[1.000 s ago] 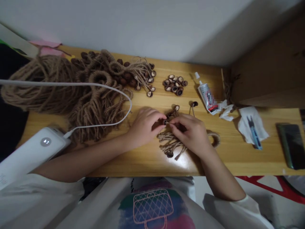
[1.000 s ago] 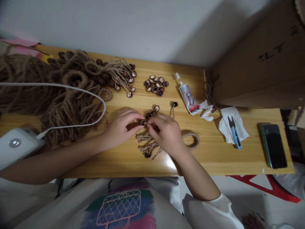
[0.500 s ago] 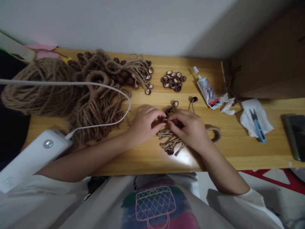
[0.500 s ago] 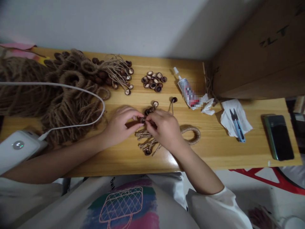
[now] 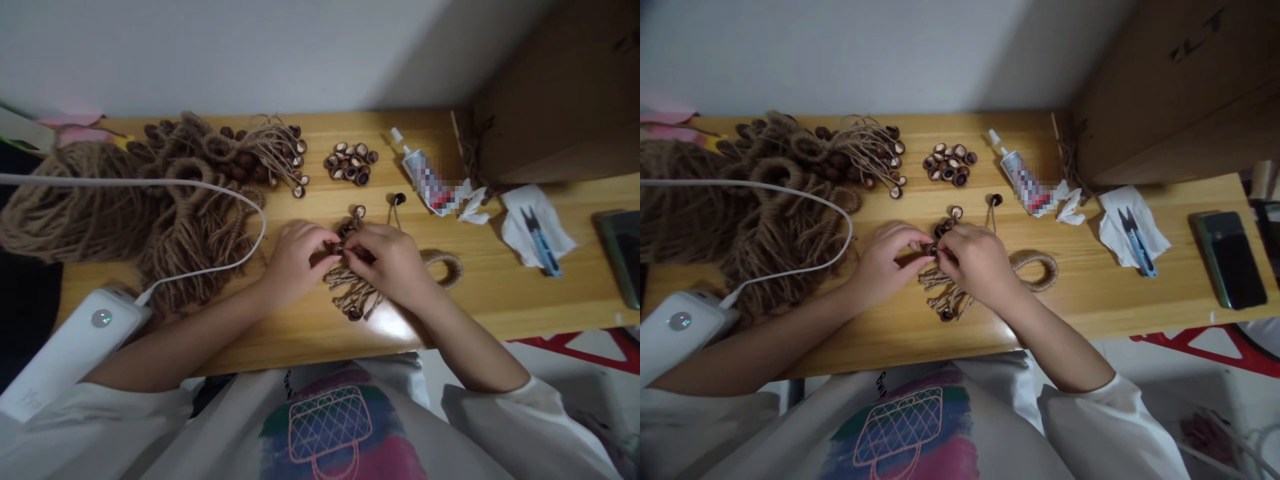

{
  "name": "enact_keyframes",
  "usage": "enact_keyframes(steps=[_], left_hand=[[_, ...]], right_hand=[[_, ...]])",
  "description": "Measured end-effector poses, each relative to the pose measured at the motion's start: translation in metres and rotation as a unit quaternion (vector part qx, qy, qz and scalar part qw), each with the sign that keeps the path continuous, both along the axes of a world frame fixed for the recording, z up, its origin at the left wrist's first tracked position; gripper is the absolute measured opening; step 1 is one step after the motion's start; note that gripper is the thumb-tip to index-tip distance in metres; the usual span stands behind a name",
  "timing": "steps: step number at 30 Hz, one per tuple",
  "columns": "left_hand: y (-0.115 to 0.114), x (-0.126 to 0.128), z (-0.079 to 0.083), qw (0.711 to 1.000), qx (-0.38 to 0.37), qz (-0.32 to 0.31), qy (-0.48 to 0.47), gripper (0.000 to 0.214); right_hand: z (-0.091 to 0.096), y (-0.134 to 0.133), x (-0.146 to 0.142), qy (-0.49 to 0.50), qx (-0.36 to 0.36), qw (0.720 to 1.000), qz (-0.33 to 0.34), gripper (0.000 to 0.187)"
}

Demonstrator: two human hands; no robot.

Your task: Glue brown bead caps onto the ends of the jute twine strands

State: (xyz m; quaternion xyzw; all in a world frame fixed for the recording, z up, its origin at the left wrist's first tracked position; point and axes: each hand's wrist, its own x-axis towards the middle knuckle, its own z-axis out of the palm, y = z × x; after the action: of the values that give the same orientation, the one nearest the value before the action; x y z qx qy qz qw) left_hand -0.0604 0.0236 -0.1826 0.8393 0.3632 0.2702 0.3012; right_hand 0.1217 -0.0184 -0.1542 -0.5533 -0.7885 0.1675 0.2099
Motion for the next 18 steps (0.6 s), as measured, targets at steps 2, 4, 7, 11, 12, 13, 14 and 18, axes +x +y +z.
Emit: enact_keyframes(steps=[2,4,7,11,12,13,14,18], left_hand=[[-0.0001,0.0000,0.0003,1.000,0.001,0.000,0.002,0.018],[0.0000,0.0000,0.0008,1.000,0.003,-0.003,0.002,0.018],[0.0003,-0.0002,0.0012,1.000,0.005,-0.005,0.005,0.017],[0.0007,-0.0005,0.0013,1.000,0.007,-0.007,0.013,0.017],[0.0007,-0.0005,0.0015,1.000,0.006,-0.006,0.014,0.017],[0.0007,-0.0005,0.0017,1.000,0.004,-0.005,0.015,0.017],[0.0005,-0.0004,0.0019,1.000,0.000,-0.002,0.014,0.016],[-0.0004,-0.0001,0.0026,1.000,-0.007,0.011,0.015,0.013]], right_hand=[[-0.0002,0.0002,-0.0004,-0.004,-0.003,1.000,0.000,0.008],[0.0000,0.0006,-0.0007,-0.010,-0.012,1.000,-0.002,0.008],[0.0005,0.0014,-0.0012,-0.020,-0.028,0.999,-0.004,0.008],[0.0008,0.0020,-0.0021,-0.035,-0.034,0.999,-0.003,0.009],[0.0008,0.0020,-0.0024,-0.039,-0.034,0.999,-0.002,0.009],[0.0009,0.0019,-0.0027,-0.043,-0.034,0.998,-0.001,0.009],[0.0011,0.0018,-0.0030,-0.047,-0.035,0.998,-0.001,0.009],[0.0023,0.0011,-0.0040,-0.065,-0.040,0.997,-0.003,0.011]])
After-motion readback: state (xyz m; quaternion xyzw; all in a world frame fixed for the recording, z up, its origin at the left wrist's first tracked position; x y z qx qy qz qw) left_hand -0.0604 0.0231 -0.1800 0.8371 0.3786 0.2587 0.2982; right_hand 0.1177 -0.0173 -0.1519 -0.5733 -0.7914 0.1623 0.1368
